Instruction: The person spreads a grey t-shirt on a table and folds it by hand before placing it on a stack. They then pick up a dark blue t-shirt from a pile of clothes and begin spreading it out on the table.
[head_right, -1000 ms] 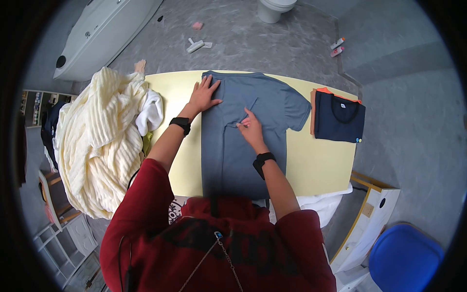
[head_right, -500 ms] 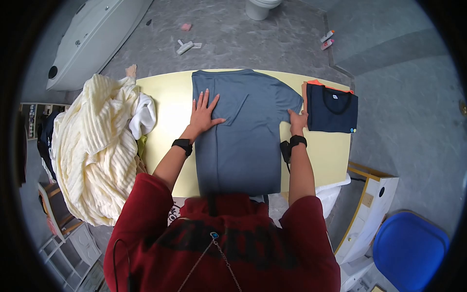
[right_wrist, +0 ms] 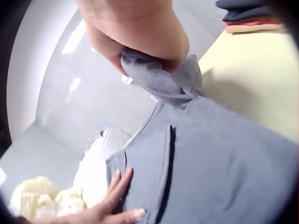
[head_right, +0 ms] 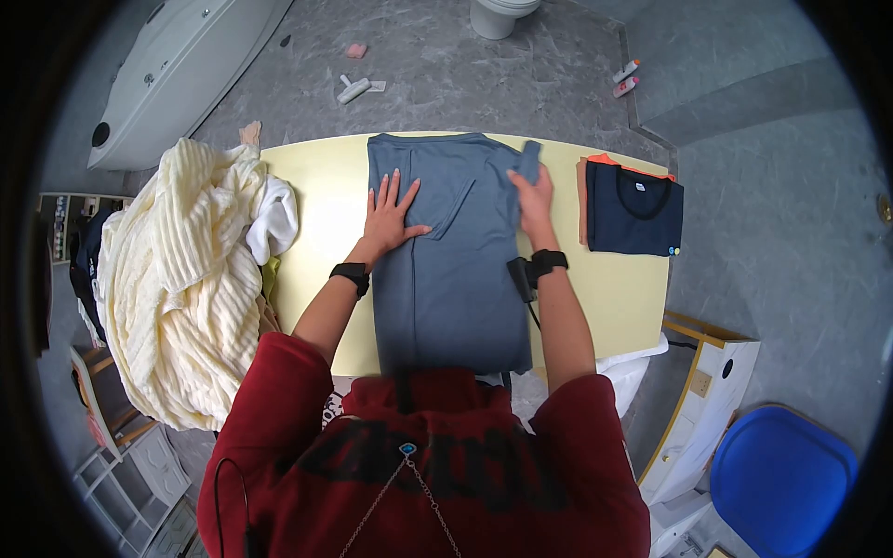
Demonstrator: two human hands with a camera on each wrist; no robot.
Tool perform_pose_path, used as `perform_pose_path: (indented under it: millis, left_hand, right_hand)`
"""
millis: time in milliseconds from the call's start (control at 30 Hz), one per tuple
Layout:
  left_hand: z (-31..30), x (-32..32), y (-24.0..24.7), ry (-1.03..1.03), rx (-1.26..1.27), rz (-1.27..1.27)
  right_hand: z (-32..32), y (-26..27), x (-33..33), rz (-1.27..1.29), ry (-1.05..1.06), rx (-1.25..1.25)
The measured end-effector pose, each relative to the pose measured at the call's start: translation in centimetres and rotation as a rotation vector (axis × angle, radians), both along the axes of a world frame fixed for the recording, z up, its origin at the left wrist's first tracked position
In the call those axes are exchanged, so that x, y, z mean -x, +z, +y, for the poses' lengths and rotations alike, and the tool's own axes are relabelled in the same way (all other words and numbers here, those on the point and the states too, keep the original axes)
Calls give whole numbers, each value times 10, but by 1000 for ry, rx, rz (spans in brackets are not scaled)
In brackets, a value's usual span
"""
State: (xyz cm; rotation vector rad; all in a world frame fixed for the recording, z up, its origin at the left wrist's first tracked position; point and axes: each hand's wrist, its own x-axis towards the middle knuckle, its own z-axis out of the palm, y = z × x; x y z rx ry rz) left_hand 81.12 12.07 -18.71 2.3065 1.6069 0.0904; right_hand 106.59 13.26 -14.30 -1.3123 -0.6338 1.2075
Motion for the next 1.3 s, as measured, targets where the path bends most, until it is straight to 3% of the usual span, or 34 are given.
perform_pose_path:
  millis: [67,100,167,200,267,300,367,500,567,600,733,800,833,900,1033,1133,1300]
  left_hand:
    - [0,0,-1,1,4,0]
    - [0,0,-1,1,9,0]
    - [1,0,0,3,13,9]
    - [0,-1,0,3,21,15]
    - [0,0,-1,5,17,-5]
    - [1,0,-1,5,12,-26]
    - [2,1,-1,-3,32,4]
    - [3,3,1,-22,62,11]
    - [0,4,0,-15,29,-50]
    - [0,5,-1,-13,-5,-108]
    - [6,6,-5,82,-18,-395]
    - [10,4,-1,283,97,-657]
    - [12,-1,0,283,94,-655]
    - [15,-17,-1,513,77,-706]
    - [19,-33,-4,626,-28,-648]
    - [20,-30,-4,618,-65,-655]
    - [18,-19,-9,512,-124,-608]
  right_hand:
    - [5,0,32,-566,17,-69]
    - [6,-7,43,-565,17,-71]
    - [7,-18,64,-821,167,-178]
    - [6,-14,75,-820,168,-180]
    - [0,-10,92,-820,396,-34]
    - [-2,-12,98,-819,398,-36]
    - [-6,-14,104,-898,608,-59]
    - [-13,-17,104,-843,685,-61]
    - [-12,-17,93,-1021,727,-234]
    - [-8,-18,88,-1022,729,-234]
    - [22,-17,52,-1210,400,-166]
    - [37,-14,33,-1275,361,-13]
    - [42,-14,25,-1273,359,-16]
    - [52,-22,12,-1345,376,-22]
    - [69,-29,3,-1355,456,-54]
    - [78,-30,4,-1416,530,85]
    - [89,-27,16,-1362,373,127]
